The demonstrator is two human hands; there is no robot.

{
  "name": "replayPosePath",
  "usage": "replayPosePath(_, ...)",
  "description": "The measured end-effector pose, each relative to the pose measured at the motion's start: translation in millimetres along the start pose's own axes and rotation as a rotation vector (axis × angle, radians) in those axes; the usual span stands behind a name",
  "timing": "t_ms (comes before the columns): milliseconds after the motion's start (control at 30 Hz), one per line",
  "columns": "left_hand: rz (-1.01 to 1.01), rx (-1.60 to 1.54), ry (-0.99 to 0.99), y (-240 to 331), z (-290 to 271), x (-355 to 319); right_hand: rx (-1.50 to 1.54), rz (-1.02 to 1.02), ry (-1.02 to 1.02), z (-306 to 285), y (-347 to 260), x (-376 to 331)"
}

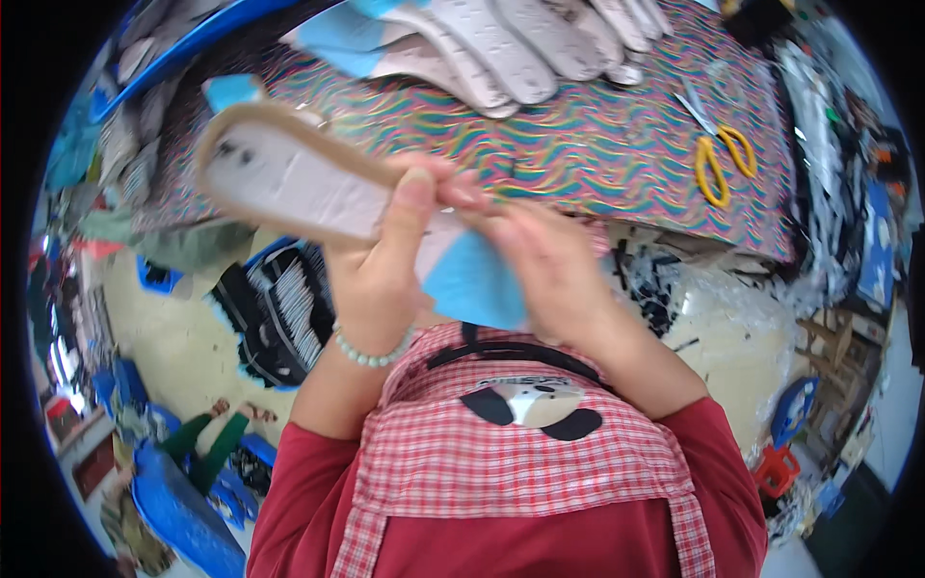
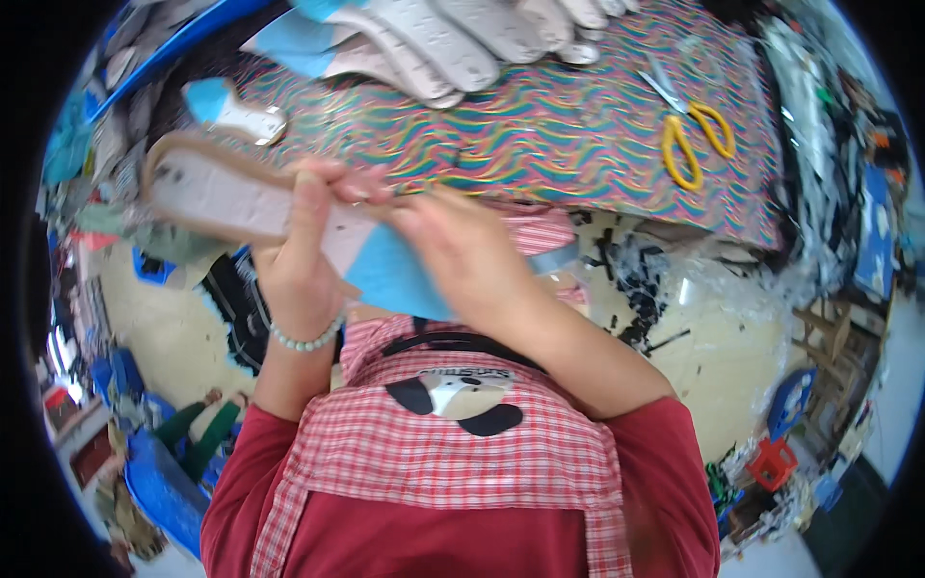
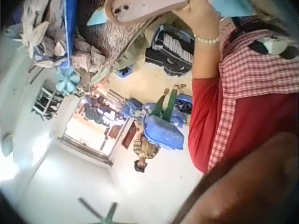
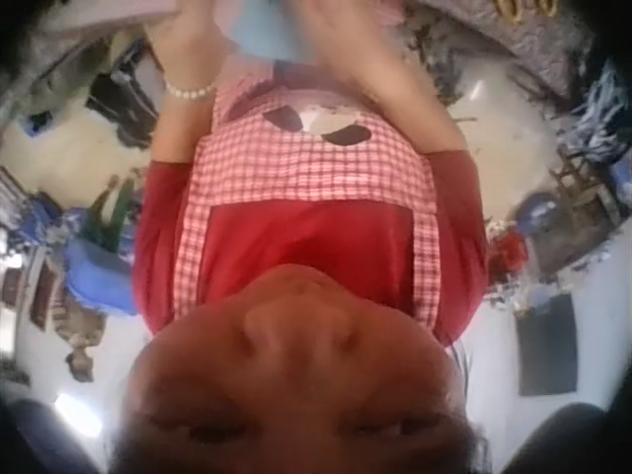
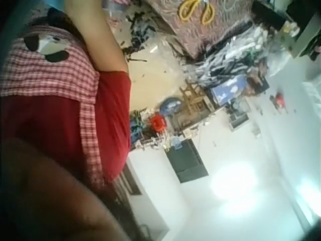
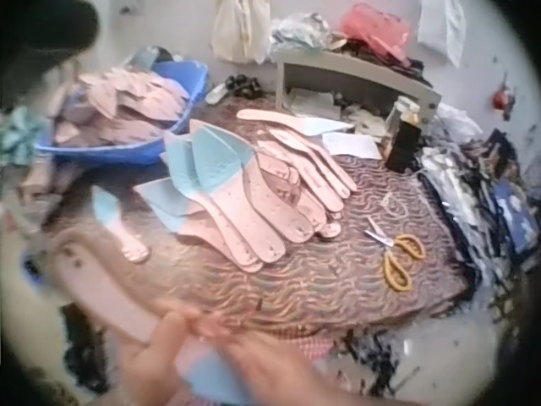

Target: The person wraps a beige fabric strip around the edges of a light blue and white insole. They use yellow-handled scissors to trim the excess fabric and secure the wrap. The process is repeated for multiple insoles, with finished units placed on a pile on the table.

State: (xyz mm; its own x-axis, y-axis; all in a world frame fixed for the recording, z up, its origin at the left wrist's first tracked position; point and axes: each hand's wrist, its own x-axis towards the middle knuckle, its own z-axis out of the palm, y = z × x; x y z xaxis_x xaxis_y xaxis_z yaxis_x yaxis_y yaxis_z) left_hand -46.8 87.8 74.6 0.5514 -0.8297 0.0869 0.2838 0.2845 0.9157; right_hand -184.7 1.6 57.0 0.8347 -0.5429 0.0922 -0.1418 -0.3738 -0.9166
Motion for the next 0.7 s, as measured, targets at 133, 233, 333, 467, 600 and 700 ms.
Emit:
replayPosePath(133,-0.001,0.276,0.066,11,17,2,-0.118,-0.162,0.096,-2,3,7)
replayPosePath(233,-0.040,0.287,-0.155,17,5,10,0.051,-0.332,0.247,-8,-4,12)
replayPosePath(333,0.030,0.171,-0.140,17,8,8,0.208,-0.346,0.342,2,-16,20)
replayPosePath(467,-0.192,0.333,-0.209,24,-10,18,0.028,-0.144,0.115,-2,-12,10)
replayPosePath(600,-0.659,0.334,-0.461,41,-85,13,-0.095,0.152,-0.352,-54,29,-4)
replayPosePath(700,-0.288,-0.098,-0.057,41,-166,-9,-0.203,0.190,0.253,-131,71,-14)
